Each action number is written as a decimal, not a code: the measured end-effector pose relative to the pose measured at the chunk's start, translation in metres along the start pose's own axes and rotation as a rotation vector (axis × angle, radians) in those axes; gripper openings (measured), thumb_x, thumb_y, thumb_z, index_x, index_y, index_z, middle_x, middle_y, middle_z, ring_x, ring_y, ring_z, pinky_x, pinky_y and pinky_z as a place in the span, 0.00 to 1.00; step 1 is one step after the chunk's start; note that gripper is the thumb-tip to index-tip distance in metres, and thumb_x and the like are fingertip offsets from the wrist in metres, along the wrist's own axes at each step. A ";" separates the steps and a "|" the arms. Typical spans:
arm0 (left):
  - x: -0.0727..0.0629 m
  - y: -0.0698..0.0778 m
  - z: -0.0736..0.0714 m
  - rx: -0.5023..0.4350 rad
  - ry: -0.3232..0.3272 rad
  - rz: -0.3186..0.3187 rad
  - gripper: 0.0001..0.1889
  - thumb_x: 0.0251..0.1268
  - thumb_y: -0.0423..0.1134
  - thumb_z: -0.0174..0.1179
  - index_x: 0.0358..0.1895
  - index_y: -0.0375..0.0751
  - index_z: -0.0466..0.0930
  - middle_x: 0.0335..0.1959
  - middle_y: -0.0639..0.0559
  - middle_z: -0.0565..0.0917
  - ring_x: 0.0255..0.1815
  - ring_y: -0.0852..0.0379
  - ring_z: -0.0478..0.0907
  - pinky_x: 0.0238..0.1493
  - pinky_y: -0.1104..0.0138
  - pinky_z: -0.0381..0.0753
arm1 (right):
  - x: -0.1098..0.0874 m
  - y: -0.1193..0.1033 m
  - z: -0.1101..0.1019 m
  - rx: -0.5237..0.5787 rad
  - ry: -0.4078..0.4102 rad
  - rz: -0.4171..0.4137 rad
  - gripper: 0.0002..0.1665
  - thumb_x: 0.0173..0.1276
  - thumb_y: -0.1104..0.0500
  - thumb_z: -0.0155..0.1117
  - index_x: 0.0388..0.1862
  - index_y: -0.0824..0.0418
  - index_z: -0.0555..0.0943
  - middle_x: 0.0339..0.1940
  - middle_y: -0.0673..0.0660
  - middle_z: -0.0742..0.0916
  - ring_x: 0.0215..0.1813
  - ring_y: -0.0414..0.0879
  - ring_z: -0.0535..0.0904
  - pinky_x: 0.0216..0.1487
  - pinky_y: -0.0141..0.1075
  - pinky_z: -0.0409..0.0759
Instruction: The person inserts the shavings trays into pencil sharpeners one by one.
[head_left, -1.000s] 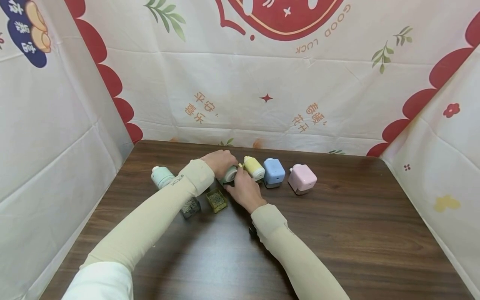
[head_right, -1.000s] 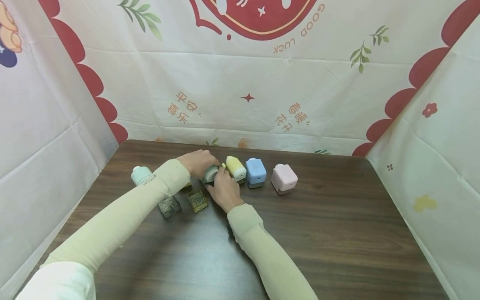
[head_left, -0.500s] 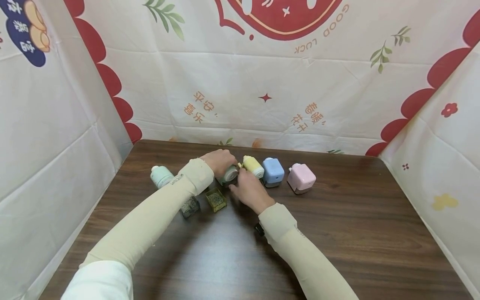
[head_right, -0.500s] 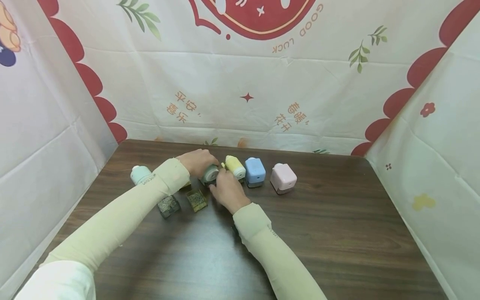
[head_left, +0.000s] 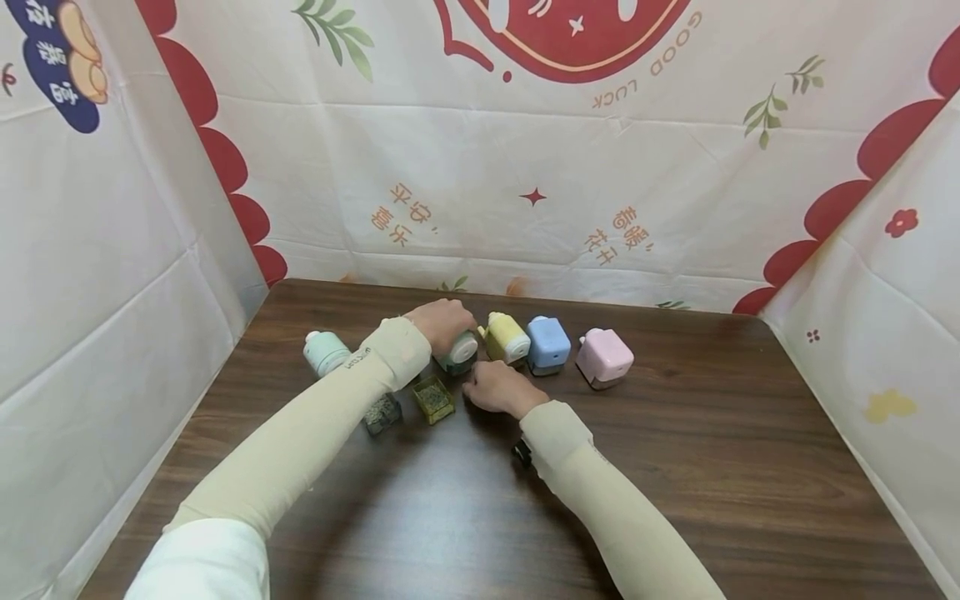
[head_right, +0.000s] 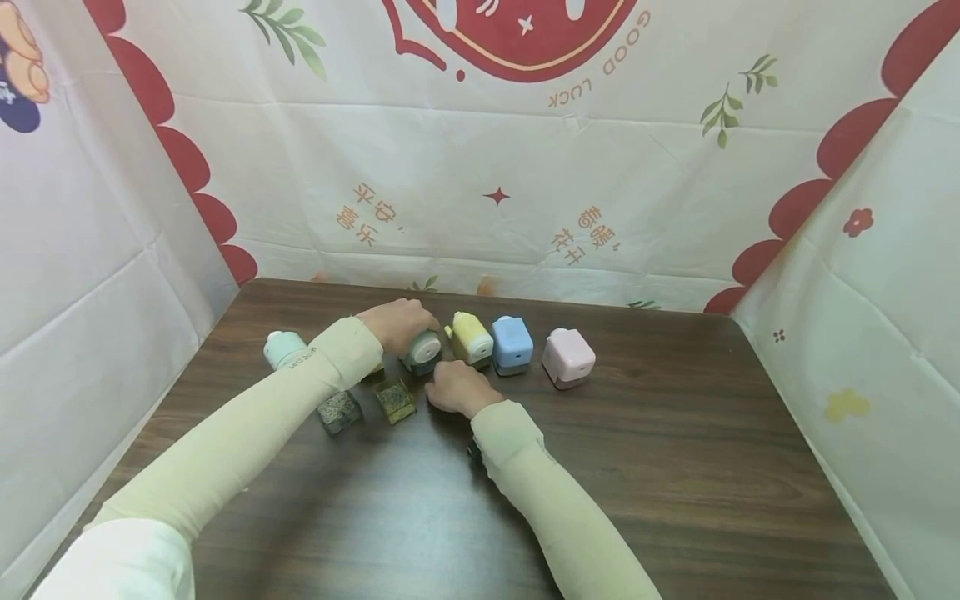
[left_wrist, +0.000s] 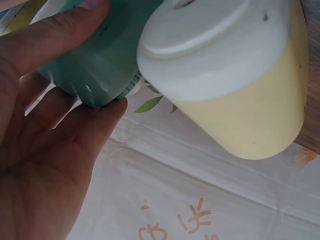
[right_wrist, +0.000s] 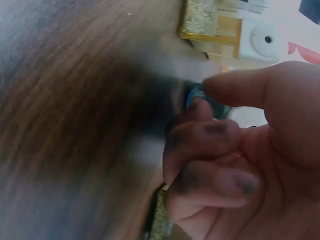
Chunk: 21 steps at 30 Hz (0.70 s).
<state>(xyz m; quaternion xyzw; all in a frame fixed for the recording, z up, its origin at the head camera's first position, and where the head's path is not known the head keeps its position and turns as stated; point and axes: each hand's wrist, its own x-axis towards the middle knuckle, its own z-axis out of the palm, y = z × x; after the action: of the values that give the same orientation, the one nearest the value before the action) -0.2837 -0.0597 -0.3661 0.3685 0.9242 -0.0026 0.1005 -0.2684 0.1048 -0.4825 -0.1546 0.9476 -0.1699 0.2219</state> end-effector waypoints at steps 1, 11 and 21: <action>0.000 0.000 0.000 0.003 0.001 0.003 0.18 0.69 0.24 0.69 0.60 0.41 0.89 0.53 0.44 0.91 0.51 0.46 0.90 0.51 0.56 0.90 | 0.005 0.003 0.003 0.001 0.003 -0.015 0.19 0.85 0.48 0.53 0.31 0.54 0.78 0.26 0.54 0.81 0.27 0.49 0.79 0.34 0.45 0.78; 0.002 -0.002 0.000 -0.012 0.016 0.022 0.16 0.66 0.23 0.70 0.54 0.39 0.91 0.47 0.44 0.92 0.45 0.46 0.90 0.49 0.56 0.90 | -0.004 -0.012 -0.003 -0.033 -0.012 -0.036 0.17 0.86 0.51 0.52 0.45 0.59 0.83 0.40 0.59 0.88 0.38 0.52 0.84 0.43 0.49 0.83; 0.001 -0.001 -0.001 -0.003 0.014 0.016 0.14 0.69 0.24 0.69 0.54 0.40 0.91 0.48 0.43 0.92 0.46 0.46 0.90 0.49 0.56 0.90 | -0.024 -0.037 -0.016 -0.059 -0.013 -0.001 0.19 0.88 0.49 0.53 0.47 0.59 0.86 0.42 0.58 0.91 0.40 0.50 0.86 0.50 0.49 0.84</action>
<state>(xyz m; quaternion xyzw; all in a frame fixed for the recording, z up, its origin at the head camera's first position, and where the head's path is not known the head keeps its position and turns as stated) -0.2849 -0.0597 -0.3656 0.3755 0.9220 0.0024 0.0946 -0.2472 0.0846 -0.4458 -0.1625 0.9508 -0.1407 0.2231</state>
